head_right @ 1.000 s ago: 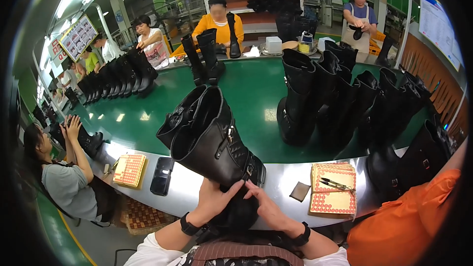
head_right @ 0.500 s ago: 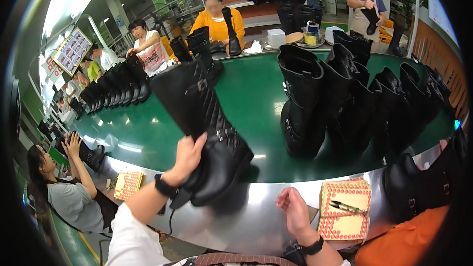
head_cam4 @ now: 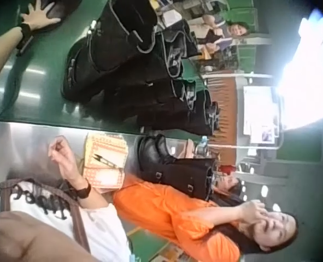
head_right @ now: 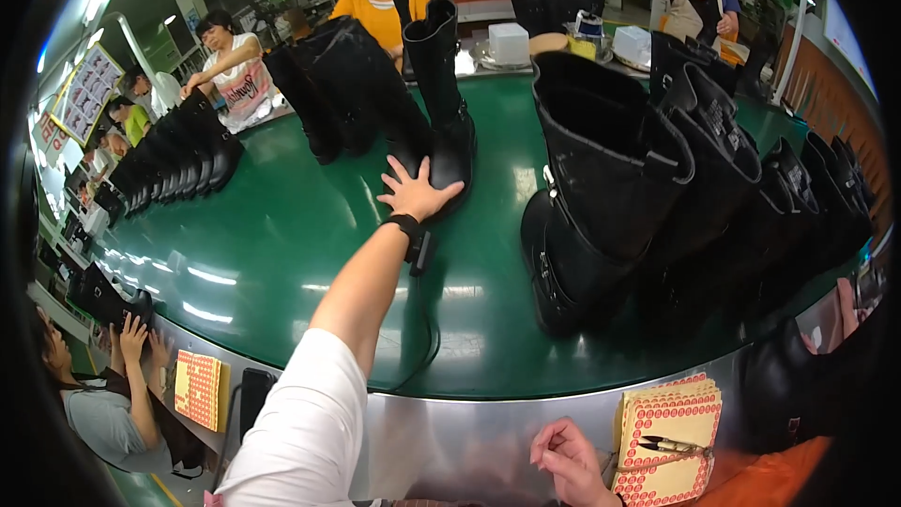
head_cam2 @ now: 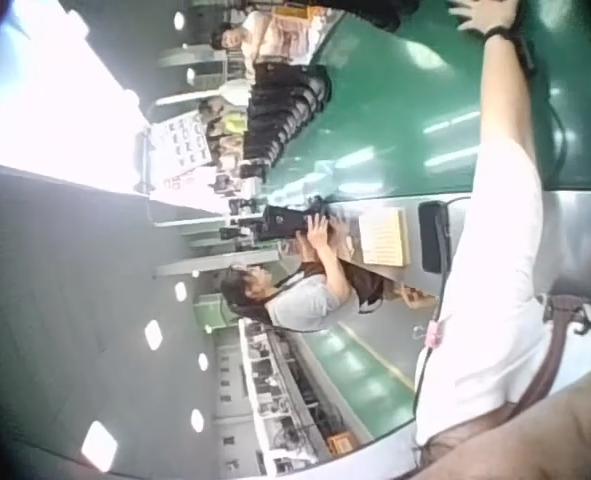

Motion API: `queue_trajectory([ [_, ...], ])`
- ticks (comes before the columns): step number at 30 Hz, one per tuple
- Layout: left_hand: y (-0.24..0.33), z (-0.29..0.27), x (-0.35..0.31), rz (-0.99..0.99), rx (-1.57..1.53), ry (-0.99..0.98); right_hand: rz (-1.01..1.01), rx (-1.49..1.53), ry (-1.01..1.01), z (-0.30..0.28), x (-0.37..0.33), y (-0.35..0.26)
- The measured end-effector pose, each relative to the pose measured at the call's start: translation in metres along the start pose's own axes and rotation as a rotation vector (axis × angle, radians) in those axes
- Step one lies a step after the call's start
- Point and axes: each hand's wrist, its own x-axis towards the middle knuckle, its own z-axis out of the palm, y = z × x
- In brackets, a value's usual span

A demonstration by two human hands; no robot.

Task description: The recorder is performing a quality control inspection on pairs of black boots at an assembly line, checking for defects and alignment.

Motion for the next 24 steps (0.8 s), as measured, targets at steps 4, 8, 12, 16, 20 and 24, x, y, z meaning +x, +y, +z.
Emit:
queue_trajectory([
  [4,-0.010,0.000,0.007,0.038,-0.008,0.017,0.042,-0.046,-0.008,0.004,0.001,-0.004],
  [8,-0.019,-0.011,-0.010,0.057,-0.012,-0.146,0.057,-0.070,0.017,0.010,-0.001,-0.010],
  [12,-0.020,0.005,-0.022,0.111,-0.133,0.070,0.126,-0.157,0.018,0.009,-0.005,-0.010],
  [16,-0.005,0.015,0.006,0.059,-0.126,0.170,0.180,-0.195,-0.073,0.003,-0.007,-0.008],
  [20,0.010,0.018,0.042,0.105,-0.059,0.388,0.205,-0.329,-0.144,-0.001,-0.005,-0.009],
  [24,0.001,0.022,0.039,0.078,-0.074,0.011,0.143,-0.237,-0.103,0.002,-0.006,-0.010],
])
